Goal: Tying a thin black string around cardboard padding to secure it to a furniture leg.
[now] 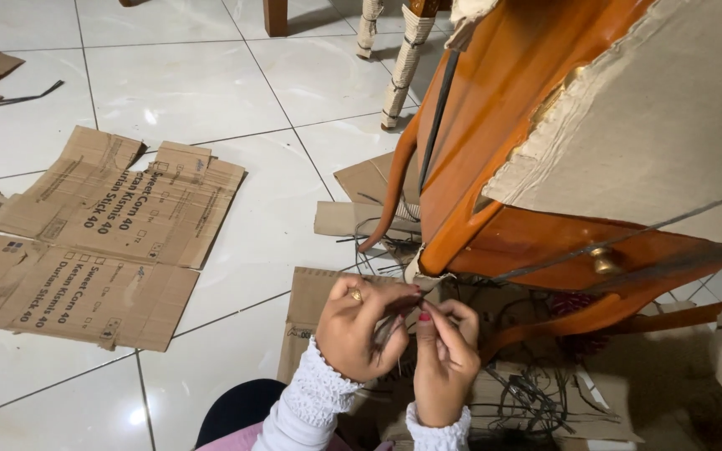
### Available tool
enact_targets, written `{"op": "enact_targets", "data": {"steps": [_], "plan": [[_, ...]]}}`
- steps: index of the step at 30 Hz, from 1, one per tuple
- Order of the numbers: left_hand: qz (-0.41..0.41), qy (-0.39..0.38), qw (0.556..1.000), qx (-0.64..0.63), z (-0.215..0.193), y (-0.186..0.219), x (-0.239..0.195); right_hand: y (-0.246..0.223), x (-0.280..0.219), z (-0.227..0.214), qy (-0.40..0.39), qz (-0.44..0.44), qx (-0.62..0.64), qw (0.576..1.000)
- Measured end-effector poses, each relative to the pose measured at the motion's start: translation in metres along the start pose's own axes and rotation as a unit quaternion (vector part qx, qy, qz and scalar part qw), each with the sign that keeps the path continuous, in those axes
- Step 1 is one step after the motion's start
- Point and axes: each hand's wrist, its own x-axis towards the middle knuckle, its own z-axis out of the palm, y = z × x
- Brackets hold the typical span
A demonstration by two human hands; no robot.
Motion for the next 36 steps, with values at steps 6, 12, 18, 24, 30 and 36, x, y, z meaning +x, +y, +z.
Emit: {"op": "enact_targets", "data": {"steps": [6, 12, 18, 24, 30, 36], "plan": [[0.04, -0.033, 0.998, 0.046, -0.003, 0.002, -0.006, -0.018, 0.014, -0.007, -0.018, 0.235, 0.136, 0.962], [-0.016, -0.035, 0.998, -0.048, 0.005, -0.01, -0.019, -0.013, 0.018, -0.003, -0.009, 0.309, 0.231, 0.922], [-0.148, 0.031, 0.972, -0.182, 0.02, -0.01, -0.021, 0.008, 0.016, -0.004, -0.055, 0.29, 0.283, 0.912], [-0.08, -0.001, 0.996, -0.03, 0.021, -0.024, -0.026, 0.001, 0.016, -0.003, -0.013, 0.235, 0.112, 0.965], [-0.028, 0.036, 0.998, -0.05, 0.023, -0.029, -0.025, -0.003, 0.016, -0.006, -0.038, 0.016, -0.014, 0.999], [-0.043, 0.028, 0.994, -0.098, 0.027, -0.028, -0.025, 0.004, 0.018, -0.008, -0.065, -0.003, -0.041, 0.997]]}}
